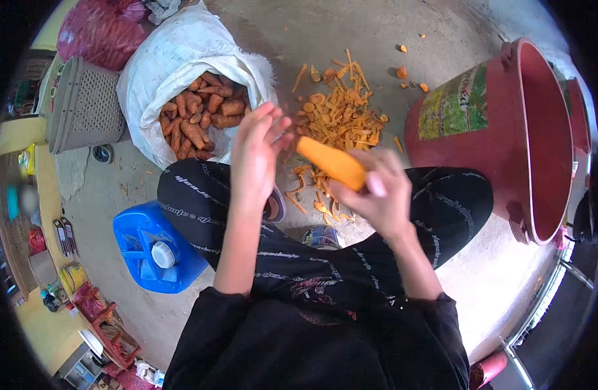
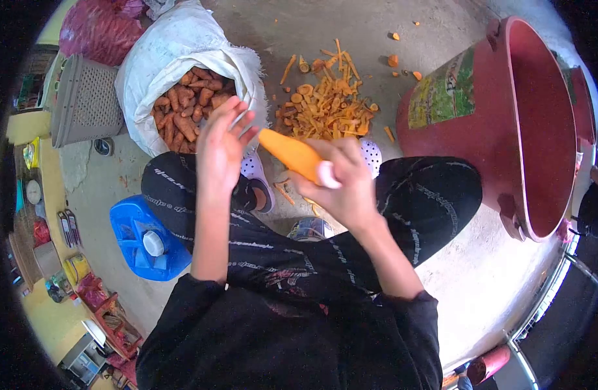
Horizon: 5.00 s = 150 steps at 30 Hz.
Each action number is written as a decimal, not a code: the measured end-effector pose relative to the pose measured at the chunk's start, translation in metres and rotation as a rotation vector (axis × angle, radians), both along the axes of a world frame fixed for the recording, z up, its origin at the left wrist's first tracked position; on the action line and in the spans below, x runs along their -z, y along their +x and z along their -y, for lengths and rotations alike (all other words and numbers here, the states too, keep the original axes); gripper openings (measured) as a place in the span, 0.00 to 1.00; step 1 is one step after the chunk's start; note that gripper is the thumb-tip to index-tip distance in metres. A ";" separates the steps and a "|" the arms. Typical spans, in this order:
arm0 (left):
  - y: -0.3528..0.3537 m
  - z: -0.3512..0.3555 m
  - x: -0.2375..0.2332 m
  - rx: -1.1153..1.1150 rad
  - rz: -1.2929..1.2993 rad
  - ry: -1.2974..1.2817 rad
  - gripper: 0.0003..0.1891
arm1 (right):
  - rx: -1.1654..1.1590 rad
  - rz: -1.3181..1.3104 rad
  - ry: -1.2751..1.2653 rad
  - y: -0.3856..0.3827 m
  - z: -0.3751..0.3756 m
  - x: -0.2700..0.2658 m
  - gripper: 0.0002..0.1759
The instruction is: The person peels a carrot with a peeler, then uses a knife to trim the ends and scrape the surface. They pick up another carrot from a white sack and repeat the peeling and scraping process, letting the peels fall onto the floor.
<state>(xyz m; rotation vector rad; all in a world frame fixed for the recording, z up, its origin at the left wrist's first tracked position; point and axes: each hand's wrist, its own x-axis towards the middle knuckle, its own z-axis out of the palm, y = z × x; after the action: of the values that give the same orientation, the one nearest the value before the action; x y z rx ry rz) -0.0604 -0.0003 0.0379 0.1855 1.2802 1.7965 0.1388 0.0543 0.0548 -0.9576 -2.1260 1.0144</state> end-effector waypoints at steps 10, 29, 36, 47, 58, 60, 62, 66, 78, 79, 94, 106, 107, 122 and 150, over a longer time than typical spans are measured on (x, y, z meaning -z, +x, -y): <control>-0.171 0.082 -0.019 -0.048 -0.418 -0.330 0.17 | 0.761 0.628 0.369 0.217 -0.156 -0.152 0.30; -0.219 -0.018 0.371 0.494 -0.875 -0.935 0.33 | 0.420 1.001 0.390 0.143 -0.204 -0.142 0.24; -0.204 -0.029 0.343 0.453 -0.966 -0.962 0.29 | 0.080 0.676 0.069 -0.005 -0.161 -0.109 0.20; -0.183 0.034 0.208 0.498 -0.345 -0.666 0.24 | 0.241 0.265 -0.783 -0.061 -0.106 0.294 0.26; -0.178 0.045 0.113 0.528 -0.708 -0.519 0.18 | -0.325 0.999 0.331 -0.030 0.016 0.312 0.19; -0.189 0.049 0.100 0.581 -0.794 -0.485 0.21 | -0.334 1.068 0.312 -0.029 0.016 0.311 0.16; -0.194 0.045 0.069 0.651 -1.124 -0.432 0.21 | -0.285 1.123 0.298 -0.023 0.028 0.332 0.12; -0.181 0.032 0.006 0.728 -1.289 -0.492 0.22 | -0.296 1.018 0.358 -0.014 0.036 0.333 0.08; -0.046 -0.002 -0.039 0.612 -1.130 -0.298 0.14 | -0.206 0.286 -0.329 -0.074 -0.080 0.137 0.19; -0.034 -0.002 -0.030 0.591 -1.104 -0.262 0.13 | -0.298 0.283 -0.307 -0.072 -0.088 0.085 0.19; 0.038 -0.004 0.052 0.349 -1.320 -0.172 0.14 | -0.143 0.352 -0.124 -0.020 -0.040 -0.001 0.40; 0.045 -0.004 0.052 0.363 -1.373 -0.081 0.11 | -0.093 0.358 0.017 -0.031 -0.029 0.018 0.40; 0.045 -0.004 0.051 0.358 -1.371 -0.089 0.11 | -0.094 0.359 0.009 -0.031 -0.029 0.017 0.39; 0.046 -0.003 0.053 0.412 -1.222 -0.134 0.12 | -0.120 0.331 0.155 -0.035 -0.025 0.035 0.36; 0.035 -0.003 0.046 0.627 -1.008 -0.150 0.11 | -0.138 0.360 0.305 -0.029 -0.038 0.030 0.40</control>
<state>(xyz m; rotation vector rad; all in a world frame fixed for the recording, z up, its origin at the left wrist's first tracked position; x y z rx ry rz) -0.0249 0.0031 -0.0085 1.3693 1.7379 1.0279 0.1101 0.0918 0.0252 -0.9024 -2.5819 0.5826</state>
